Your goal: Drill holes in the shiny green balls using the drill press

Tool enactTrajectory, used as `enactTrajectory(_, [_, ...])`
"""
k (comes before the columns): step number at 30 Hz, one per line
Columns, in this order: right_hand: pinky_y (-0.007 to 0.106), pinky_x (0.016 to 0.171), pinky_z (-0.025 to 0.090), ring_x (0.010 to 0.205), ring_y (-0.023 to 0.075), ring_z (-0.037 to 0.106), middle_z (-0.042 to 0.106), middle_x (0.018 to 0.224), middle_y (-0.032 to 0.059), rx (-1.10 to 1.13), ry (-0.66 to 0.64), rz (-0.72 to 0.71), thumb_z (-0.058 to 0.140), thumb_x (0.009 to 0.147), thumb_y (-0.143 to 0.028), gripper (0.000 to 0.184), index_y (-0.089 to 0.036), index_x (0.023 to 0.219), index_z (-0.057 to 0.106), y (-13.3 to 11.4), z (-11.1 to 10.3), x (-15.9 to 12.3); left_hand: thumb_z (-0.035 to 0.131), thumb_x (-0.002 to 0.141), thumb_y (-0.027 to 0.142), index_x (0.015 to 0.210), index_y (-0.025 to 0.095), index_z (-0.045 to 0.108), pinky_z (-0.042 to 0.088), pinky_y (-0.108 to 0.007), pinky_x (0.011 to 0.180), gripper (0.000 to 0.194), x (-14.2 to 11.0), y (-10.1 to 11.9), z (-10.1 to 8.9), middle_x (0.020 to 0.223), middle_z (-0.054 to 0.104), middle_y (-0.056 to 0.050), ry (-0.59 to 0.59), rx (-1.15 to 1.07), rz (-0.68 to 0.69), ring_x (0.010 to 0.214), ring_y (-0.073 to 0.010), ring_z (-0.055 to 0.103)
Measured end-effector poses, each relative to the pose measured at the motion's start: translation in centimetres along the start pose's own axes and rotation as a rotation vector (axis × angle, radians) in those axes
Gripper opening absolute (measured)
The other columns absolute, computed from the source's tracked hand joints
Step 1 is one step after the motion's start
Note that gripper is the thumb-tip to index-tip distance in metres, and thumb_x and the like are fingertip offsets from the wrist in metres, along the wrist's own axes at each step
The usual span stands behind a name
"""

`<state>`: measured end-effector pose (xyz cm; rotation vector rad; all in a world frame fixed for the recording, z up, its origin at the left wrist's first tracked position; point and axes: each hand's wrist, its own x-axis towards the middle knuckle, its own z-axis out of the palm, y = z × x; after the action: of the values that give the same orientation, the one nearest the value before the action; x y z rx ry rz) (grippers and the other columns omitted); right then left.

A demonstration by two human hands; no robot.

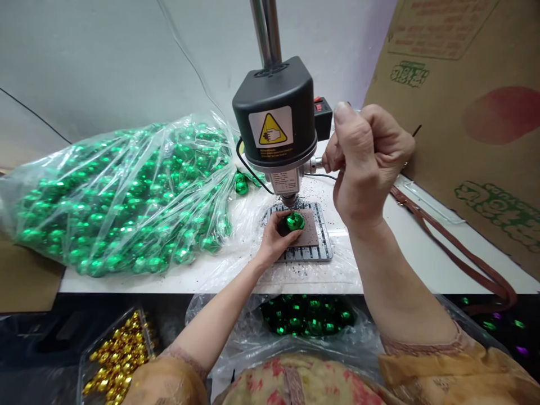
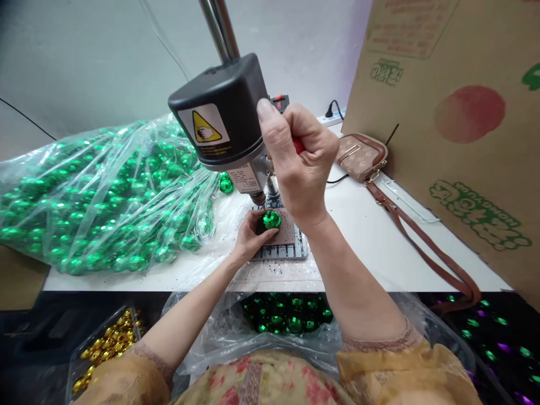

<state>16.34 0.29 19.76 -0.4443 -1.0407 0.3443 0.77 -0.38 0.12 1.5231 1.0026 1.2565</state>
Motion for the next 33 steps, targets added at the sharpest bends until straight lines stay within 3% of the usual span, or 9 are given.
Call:
enactTrajectory(5, [0.036,0.045,0.025,0.043,0.0104,0.028,0.029,0.049,-0.0055,-0.06,-0.01,-0.032,0.069,0.089,-0.052,0.058,-0.024,0.057,0.03,0.3,-0.5,-0.8,0.091,0.075,0.04,0.121,0.022,0.062,0.05,-0.05,0.111,0.058,0.0,0.1,0.0,0.128,0.07,-0.011,-0.002,0.002,-0.001,0.122,-0.029,0.066])
enactTrajectory(11, [0.034,0.049,0.024,0.045,0.0089,0.026,0.025,0.051,-0.0044,-0.074,0.007,-0.146,0.061,0.097,-0.037,0.055,-0.022,0.058,0.026,1.1,-1.2,-2.8,0.092,0.074,0.039,0.12,0.021,0.063,0.048,-0.049,0.112,0.057,0.0,0.1,0.1,0.128,0.07,-0.011,0.005,-0.016,0.003,0.123,-0.0291,0.066])
enactTrajectory(20, [0.034,0.045,0.022,0.043,0.0085,0.024,0.025,0.048,-0.0051,-0.035,0.003,-0.199,0.061,0.095,-0.034,0.056,-0.022,0.058,0.022,1.7,-1.6,-3.5,0.091,0.076,0.039,0.122,0.022,0.062,0.049,-0.049,0.112,0.057,-0.1,-0.1,-0.1,0.13,0.069,-0.011,-0.007,-0.019,-0.001,0.125,-0.029,0.065])
enactTrajectory(33, [0.033,0.044,0.029,0.043,0.0085,0.027,0.026,0.049,-0.0051,-0.044,-0.043,-0.267,0.062,0.092,-0.028,0.053,-0.021,0.057,0.022,2.3,-2.7,-4.3,0.093,0.075,0.04,0.119,0.022,0.064,0.048,-0.049,0.114,0.055,-0.1,0.1,-0.1,0.126,0.07,-0.01,-0.008,-0.047,-0.006,0.126,-0.03,0.065])
